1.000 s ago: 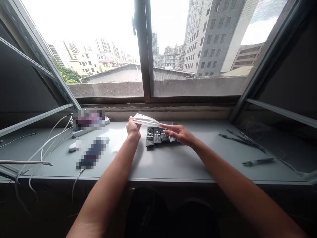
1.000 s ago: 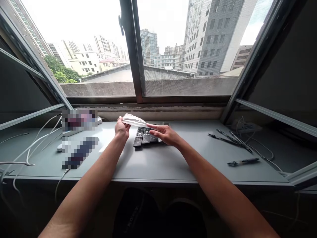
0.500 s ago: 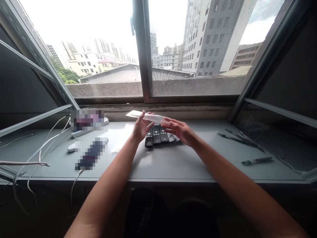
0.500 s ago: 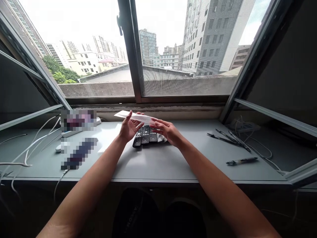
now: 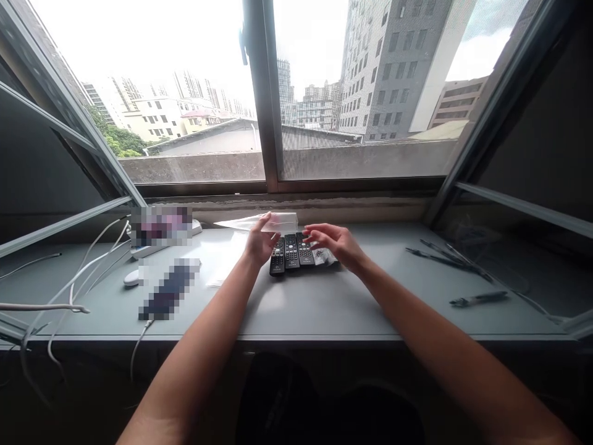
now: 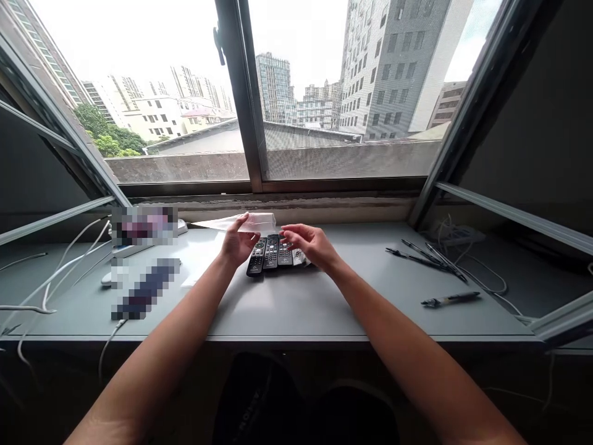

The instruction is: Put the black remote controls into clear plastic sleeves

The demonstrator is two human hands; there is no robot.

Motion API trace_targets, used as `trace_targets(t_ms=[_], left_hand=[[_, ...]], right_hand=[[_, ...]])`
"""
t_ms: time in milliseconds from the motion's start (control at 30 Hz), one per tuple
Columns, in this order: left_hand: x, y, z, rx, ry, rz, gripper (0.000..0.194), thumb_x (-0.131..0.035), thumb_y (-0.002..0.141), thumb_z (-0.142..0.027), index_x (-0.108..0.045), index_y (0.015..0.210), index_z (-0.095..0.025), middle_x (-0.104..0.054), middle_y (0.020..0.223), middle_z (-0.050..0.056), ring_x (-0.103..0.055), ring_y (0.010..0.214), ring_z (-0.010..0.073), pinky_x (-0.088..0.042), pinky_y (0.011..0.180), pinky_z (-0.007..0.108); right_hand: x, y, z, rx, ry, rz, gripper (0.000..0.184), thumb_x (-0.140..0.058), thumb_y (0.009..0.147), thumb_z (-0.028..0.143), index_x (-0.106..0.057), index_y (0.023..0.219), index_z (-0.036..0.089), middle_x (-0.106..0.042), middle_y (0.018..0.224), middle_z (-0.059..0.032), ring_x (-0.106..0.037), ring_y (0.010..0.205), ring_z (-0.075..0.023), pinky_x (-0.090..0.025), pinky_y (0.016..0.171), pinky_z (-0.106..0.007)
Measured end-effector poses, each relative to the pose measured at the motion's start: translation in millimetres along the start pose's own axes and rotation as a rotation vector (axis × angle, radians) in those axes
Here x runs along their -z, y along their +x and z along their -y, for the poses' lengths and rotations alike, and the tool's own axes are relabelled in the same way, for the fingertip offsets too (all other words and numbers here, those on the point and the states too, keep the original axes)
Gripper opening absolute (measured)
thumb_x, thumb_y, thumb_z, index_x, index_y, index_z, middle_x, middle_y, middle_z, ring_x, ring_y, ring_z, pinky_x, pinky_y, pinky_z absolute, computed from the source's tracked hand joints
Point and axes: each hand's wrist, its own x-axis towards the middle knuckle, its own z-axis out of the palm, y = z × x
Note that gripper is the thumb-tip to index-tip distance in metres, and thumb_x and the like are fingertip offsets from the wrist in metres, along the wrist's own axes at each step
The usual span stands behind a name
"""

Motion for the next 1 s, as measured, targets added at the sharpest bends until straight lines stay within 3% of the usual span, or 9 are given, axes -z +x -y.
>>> trace_targets(t_ms=[67,133,200,367,533,633,733,900,1000], left_hand=[[1.8,2,-2,-0.013,-0.053,-0.041,0.032,-0.087,0.088,-0.029,-0.073,0.115,-0.022,-0.078,0.104,0.007,-0.069,0.070,0.0137,-0.056,0.057,0.024],[3.8,3,-4,-0.010,-0.087,-0.067,0.029,-0.086,0.088,-0.029,-0.073,0.114,-0.021,-0.076,0.100,0.007,-0.066,0.065,0.0120,-0.056,0.056,0.023],[5.2,4,-4,0.001,-0.097,-0.078,0.027,-0.086,0.089,-0.030,-0.072,0.111,-0.021,-0.075,0.098,0.006,-0.064,0.063,0.0108,-0.055,0.056,0.023],[6.0,3,-3,0.000,-0.078,-0.074,0.028,-0.085,0.090,-0.030,-0.072,0.112,-0.020,-0.075,0.099,0.006,-0.064,0.063,0.0103,-0.056,0.057,0.023],[6.2,2,-5,-0.006,-0.077,-0.095,0.026,-0.084,0.090,-0.030,-0.072,0.111,-0.020,-0.075,0.100,0.007,-0.064,0.063,0.0106,-0.055,0.056,0.022],[6.7,2,-6,-0.007,-0.089,-0.105,0.026,-0.083,0.091,-0.031,-0.072,0.113,-0.021,-0.076,0.101,0.007,-0.066,0.065,0.0115,-0.055,0.056,0.022],[6.9,3,-7,-0.004,-0.086,-0.106,0.027,-0.083,0.091,-0.031,-0.072,0.113,-0.020,-0.075,0.099,0.008,-0.065,0.065,0.0114,-0.055,0.056,0.022],[4.2,1,-7,0.000,-0.086,-0.119,0.031,-0.083,0.091,-0.031,-0.072,0.118,-0.020,-0.073,0.094,0.007,-0.064,0.064,0.0113,-0.054,0.058,0.022],[2.5,0,-8,0.004,-0.086,-0.122,0.030,-0.084,0.091,-0.031,-0.072,0.115,-0.020,-0.073,0.094,0.007,-0.063,0.064,0.0113,-0.053,0.058,0.022]], right_hand=[[2,0,-6,0.138,-0.308,0.038,0.049,-0.084,0.091,0.057,-0.082,0.128,0.025,-0.079,0.134,-0.0129,-0.073,0.128,-0.0345,-0.055,0.116,-0.057],[3,0,-17,0.262,-0.543,0.164,0.065,-0.094,0.081,0.054,-0.078,0.138,0.028,-0.069,0.152,-0.0135,-0.060,0.147,-0.0384,-0.044,0.127,-0.058],[4,0,-29,0.263,-0.679,0.249,0.078,-0.097,0.077,0.052,-0.073,0.147,0.028,-0.059,0.163,-0.0151,-0.051,0.155,-0.0427,-0.038,0.129,-0.063],[7,3,-49,0.213,-0.793,0.357,0.057,-0.085,0.093,0.038,-0.073,0.148,0.028,-0.064,0.158,-0.0156,-0.056,0.152,-0.0427,-0.033,0.131,-0.068],[7,7,-46,0.268,-0.709,0.314,0.049,-0.079,0.097,0.040,-0.076,0.143,0.025,-0.067,0.154,-0.0154,-0.059,0.149,-0.0395,-0.040,0.129,-0.062],[7,6,-36,0.280,-0.632,0.195,0.046,-0.066,0.106,0.048,-0.074,0.146,0.027,-0.069,0.153,-0.0117,-0.062,0.147,-0.0360,-0.044,0.128,-0.057],[9,4,-28,0.191,-0.561,0.008,0.048,-0.057,0.110,0.057,-0.070,0.150,0.034,-0.073,0.148,-0.0055,-0.067,0.141,-0.0340,-0.050,0.122,-0.053],[13,6,-24,0.019,-0.239,-0.174,0.062,-0.061,0.102,0.073,-0.071,0.144,0.029,-0.078,0.132,-0.0075,-0.081,0.108,-0.0330,-0.070,0.087,-0.046],[12,10,-22,-0.027,0.022,-0.200,0.060,-0.073,0.095,0.073,-0.075,0.132,0.026,-0.080,0.120,-0.0072,-0.082,0.103,-0.0299,-0.070,0.092,-0.046]])
